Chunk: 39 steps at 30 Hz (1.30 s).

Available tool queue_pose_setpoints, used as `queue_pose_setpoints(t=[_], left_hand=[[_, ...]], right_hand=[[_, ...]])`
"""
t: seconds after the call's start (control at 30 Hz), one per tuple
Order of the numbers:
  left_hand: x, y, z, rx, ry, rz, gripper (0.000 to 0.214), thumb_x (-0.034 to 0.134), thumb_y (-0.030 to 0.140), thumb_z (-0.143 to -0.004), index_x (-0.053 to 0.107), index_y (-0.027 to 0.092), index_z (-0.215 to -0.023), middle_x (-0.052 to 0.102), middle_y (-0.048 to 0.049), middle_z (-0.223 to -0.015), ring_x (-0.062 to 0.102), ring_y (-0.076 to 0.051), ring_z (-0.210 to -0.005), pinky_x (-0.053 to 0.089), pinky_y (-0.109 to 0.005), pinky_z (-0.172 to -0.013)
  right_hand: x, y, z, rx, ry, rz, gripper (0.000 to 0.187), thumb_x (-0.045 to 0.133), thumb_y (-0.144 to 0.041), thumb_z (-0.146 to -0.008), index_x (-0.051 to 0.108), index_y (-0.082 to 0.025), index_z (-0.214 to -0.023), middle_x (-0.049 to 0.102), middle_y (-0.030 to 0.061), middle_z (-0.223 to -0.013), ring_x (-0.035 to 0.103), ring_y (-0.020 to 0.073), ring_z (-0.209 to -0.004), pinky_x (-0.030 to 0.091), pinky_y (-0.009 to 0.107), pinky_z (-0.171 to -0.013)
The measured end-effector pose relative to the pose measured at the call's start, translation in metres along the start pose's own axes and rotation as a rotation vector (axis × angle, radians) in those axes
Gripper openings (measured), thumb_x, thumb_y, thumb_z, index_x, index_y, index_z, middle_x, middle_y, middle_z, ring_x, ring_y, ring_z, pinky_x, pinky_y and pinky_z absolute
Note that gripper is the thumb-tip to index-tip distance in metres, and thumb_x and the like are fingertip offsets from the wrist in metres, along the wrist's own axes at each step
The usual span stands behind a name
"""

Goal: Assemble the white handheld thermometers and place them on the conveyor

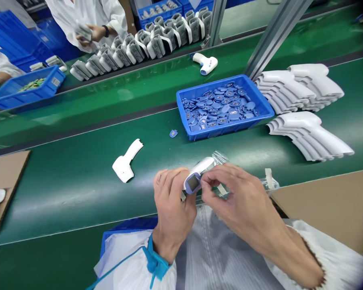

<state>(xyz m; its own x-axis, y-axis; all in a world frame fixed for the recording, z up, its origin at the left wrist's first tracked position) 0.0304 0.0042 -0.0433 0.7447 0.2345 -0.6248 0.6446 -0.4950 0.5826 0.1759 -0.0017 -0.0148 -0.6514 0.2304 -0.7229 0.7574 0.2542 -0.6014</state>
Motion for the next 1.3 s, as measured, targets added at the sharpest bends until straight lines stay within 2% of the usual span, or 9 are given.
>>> queue_pose_setpoints(t=[0.27,0.43,0.53,0.7,0.97,1.1,1.17,1.23,1.3], left_hand=[[0.004,-0.002,-0.002,-0.059,-0.019,0.068,0.011,0.066,0.017,-0.095,0.063,0.023,-0.104,0.075,-0.0036,-0.103,0.068,-0.02,-0.098,0.046,-0.039,-0.094],[0.004,-0.004,-0.002,-0.148,-0.028,0.116,0.006,0.063,0.021,-0.098,0.063,0.023,-0.103,0.075,-0.0046,-0.102,0.068,-0.022,-0.099,0.049,-0.039,-0.093],[0.006,-0.006,-0.001,-0.146,-0.044,0.128,0.009,0.063,0.02,-0.097,0.063,0.023,-0.105,0.075,-0.0048,-0.105,0.068,-0.022,-0.1,0.049,-0.039,-0.093],[0.008,-0.015,-0.003,-0.214,-0.071,0.155,0.009,0.067,0.018,-0.094,0.065,0.022,-0.101,0.074,-0.0036,-0.103,0.068,-0.021,-0.098,0.048,-0.037,-0.091],[-0.004,-0.039,-0.007,-0.659,-0.304,0.625,0.029,0.085,0.036,-0.082,0.069,0.02,-0.101,0.07,-0.0026,-0.096,0.063,-0.017,-0.084,0.049,-0.027,-0.074],[-0.013,-0.04,-0.014,-0.62,-0.421,0.739,0.03,0.085,0.037,-0.083,0.069,0.02,-0.101,0.069,-0.0042,-0.097,0.061,-0.018,-0.085,0.049,-0.028,-0.076],[-0.013,-0.038,-0.016,-0.555,-0.478,0.751,0.029,0.084,0.038,-0.084,0.07,0.02,-0.101,0.069,-0.0046,-0.098,0.062,-0.018,-0.086,0.05,-0.029,-0.078],[-0.009,-0.035,-0.015,-0.492,-0.491,0.714,0.031,0.083,0.039,-0.085,0.07,0.02,-0.106,0.07,-0.005,-0.101,0.064,-0.019,-0.089,0.051,-0.029,-0.081],[-0.006,-0.034,-0.012,-0.482,-0.353,0.599,0.037,0.083,0.037,-0.085,0.068,0.022,-0.115,0.072,-0.0051,-0.109,0.067,-0.02,-0.097,0.054,-0.031,-0.087]], right_hand=[[-0.006,0.003,0.003,0.216,-0.128,-0.218,0.016,0.057,-0.021,-0.092,0.061,-0.024,-0.076,0.063,-0.0033,-0.073,0.059,0.0143,-0.066,0.044,0.03,-0.058],[-0.003,0.005,0.002,0.073,0.0,-0.081,0.016,0.063,-0.039,-0.099,0.066,-0.023,-0.096,0.071,0.0007,-0.092,0.064,0.0205,-0.083,0.046,0.038,-0.074],[0.0,-0.002,0.001,-0.013,-0.015,-0.022,0.016,0.058,-0.03,-0.102,0.068,-0.025,-0.091,0.072,-0.0011,-0.09,0.063,0.0202,-0.082,0.044,0.04,-0.078],[-0.015,-0.008,-0.006,0.071,-0.089,-0.213,0.018,0.058,-0.03,-0.102,0.068,-0.026,-0.088,0.071,-0.001,-0.087,0.062,0.0167,-0.078,0.047,0.033,-0.07],[-0.014,0.12,-0.011,0.374,-0.06,0.455,0.019,0.067,-0.033,-0.092,0.072,-0.018,-0.083,0.069,0.0115,-0.084,0.058,0.0259,-0.079,0.027,0.036,-0.062],[-0.027,0.115,-0.006,0.217,0.066,0.45,0.036,0.06,-0.042,-0.097,0.073,-0.015,-0.116,0.069,0.0195,-0.113,0.061,0.0334,-0.103,0.04,0.041,-0.073],[-0.026,0.091,-0.007,0.142,-0.159,0.073,0.038,0.054,-0.047,-0.101,0.071,-0.019,-0.121,0.071,0.0143,-0.118,0.064,0.0305,-0.109,0.047,0.04,-0.085],[-0.015,0.061,-0.004,0.144,-0.604,-0.357,0.039,0.048,-0.052,-0.104,0.068,-0.024,-0.12,0.073,0.0073,-0.112,0.069,0.0242,-0.099,0.051,0.035,-0.085],[-0.004,0.036,0.001,0.215,-0.891,-0.603,0.039,0.04,-0.054,-0.106,0.064,-0.023,-0.111,0.072,0.0026,-0.091,0.067,0.0172,-0.074,0.051,0.03,-0.071]])
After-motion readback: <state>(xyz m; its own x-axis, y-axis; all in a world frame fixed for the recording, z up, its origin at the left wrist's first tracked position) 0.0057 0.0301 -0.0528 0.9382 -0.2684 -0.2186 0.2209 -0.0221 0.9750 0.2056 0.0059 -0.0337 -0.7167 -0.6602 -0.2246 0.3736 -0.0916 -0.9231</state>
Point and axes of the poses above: each hand's wrist, its own z-axis away from the middle knuckle, its own x-axis out of the palm, y = z × x, the point moved 3 cm from there along -z, towards the middle knuckle
